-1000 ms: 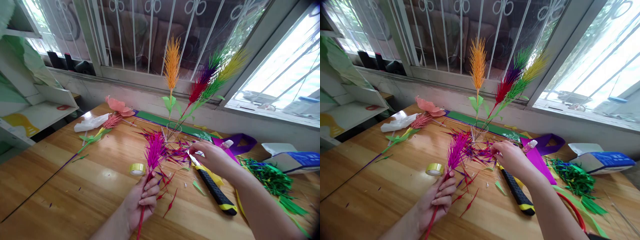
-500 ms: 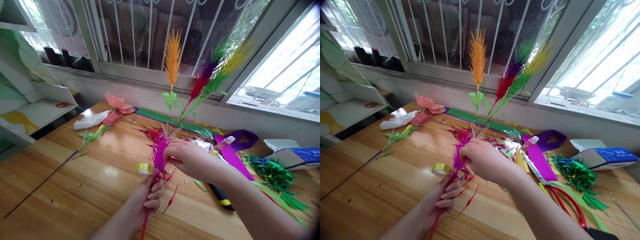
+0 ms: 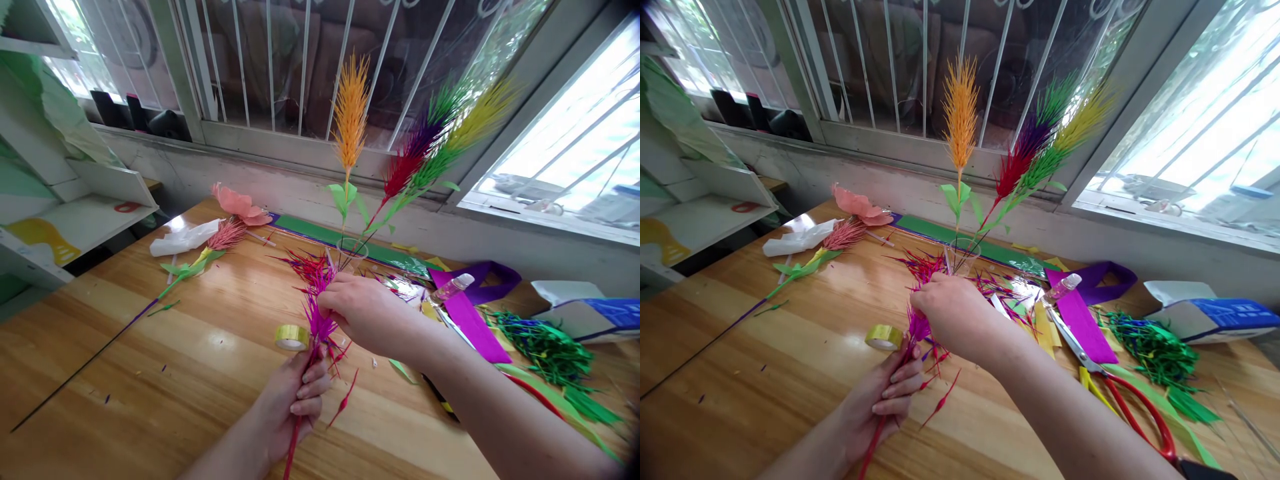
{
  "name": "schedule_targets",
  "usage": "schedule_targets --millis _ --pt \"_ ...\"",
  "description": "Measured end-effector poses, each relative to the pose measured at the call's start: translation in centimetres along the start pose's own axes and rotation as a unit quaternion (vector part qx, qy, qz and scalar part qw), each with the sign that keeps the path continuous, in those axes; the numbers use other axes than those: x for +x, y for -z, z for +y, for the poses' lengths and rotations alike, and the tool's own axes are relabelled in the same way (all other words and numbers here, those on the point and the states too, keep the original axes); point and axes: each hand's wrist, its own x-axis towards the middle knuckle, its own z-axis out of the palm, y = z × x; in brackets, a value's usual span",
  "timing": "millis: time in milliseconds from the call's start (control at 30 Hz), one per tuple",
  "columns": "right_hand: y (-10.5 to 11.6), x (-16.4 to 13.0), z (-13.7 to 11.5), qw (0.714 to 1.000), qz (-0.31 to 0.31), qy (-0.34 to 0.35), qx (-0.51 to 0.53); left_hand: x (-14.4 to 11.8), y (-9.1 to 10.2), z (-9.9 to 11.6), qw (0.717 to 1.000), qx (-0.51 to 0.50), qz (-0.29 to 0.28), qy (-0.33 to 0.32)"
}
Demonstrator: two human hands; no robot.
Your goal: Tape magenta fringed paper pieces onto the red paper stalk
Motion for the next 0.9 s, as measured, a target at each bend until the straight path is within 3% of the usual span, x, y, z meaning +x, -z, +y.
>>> schedule_targets --millis 200,300,367,467,567,633,900 --pt "0.2 0.1 -0.1 1.0 0.01 0.022 0.02 -0.3 -0.5 0.2 0.998 -0.038 -0.044 -0.001" --pt "-0.3 -0.5 -0.2 0.993 0.099 -0.005 0.069 -0.4 -0.6 0.3 0.997 -0.053 -0.052 -0.002" --pt "-1.3 -1.2 -0.7 0.966 0.211 -0.091 0.121 -0.5 -0.7 0.3 0.997 -0.059 -0.056 -0.004" --pt "-3.7 -2.2 -1.9 0.878 0.316 -0.236 0.271 -0.5 -0.7 0.4 0.997 -0.058 -0.052 -0.003" --pt "-5.8 -2.7 -3.6 0.799 0.295 -0.279 0.444 -0.6 -0.9 0.3 0.998 -0.055 -0.033 -0.007" --pt "-6.6 -2.6 -4.5 0.77 0.279 -0.284 0.499 -0.5 -0.9 0.2 0.998 -0.054 -0.028 -0.011" --pt "-7.5 -2.0 -4.9 0.744 0.264 -0.321 0.524 -0.4 -0.5 0.2 0.998 -0.053 -0.028 -0.014"
